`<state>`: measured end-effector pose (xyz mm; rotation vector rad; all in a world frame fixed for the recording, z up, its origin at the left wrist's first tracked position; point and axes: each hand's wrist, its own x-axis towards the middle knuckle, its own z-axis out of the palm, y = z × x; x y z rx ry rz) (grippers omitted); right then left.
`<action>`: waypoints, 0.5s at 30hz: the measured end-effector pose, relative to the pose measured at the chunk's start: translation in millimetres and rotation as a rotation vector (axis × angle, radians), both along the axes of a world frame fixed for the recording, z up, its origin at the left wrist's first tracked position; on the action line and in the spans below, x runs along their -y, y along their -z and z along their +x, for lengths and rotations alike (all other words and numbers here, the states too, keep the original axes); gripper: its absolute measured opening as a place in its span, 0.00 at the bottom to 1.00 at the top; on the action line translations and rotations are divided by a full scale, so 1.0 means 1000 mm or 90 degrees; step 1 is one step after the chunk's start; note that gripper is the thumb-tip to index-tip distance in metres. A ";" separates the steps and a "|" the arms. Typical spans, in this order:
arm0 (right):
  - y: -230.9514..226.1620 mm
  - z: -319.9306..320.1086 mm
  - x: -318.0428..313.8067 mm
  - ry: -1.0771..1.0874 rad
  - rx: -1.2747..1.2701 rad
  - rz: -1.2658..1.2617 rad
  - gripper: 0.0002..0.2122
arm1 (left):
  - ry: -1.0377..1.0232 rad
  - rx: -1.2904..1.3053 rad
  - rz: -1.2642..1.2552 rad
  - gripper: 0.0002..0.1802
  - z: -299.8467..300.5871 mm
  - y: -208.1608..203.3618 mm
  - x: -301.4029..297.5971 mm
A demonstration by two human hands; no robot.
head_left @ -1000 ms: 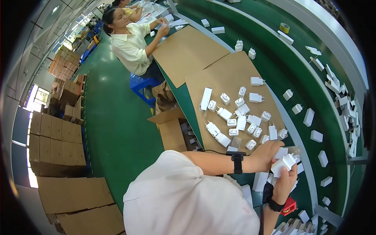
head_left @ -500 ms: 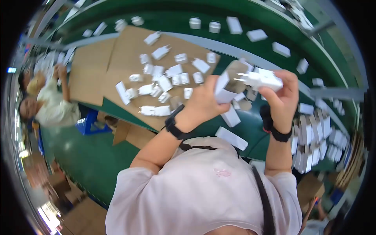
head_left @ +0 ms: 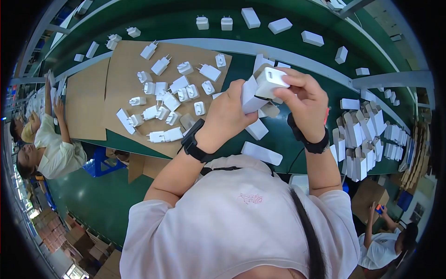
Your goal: The person picks up a charger and a box, inserts the charger into the box, and folds the flaps closed. After repeating this, they reach into a large box to gather more small boxes and place them on the table to continue.
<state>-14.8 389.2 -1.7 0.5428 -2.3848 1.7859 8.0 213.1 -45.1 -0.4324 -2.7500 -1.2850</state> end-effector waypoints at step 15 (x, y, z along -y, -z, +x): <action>0.041 0.027 0.003 0.010 0.159 -0.172 0.19 | -0.005 -0.016 0.153 0.43 -0.004 0.018 -0.006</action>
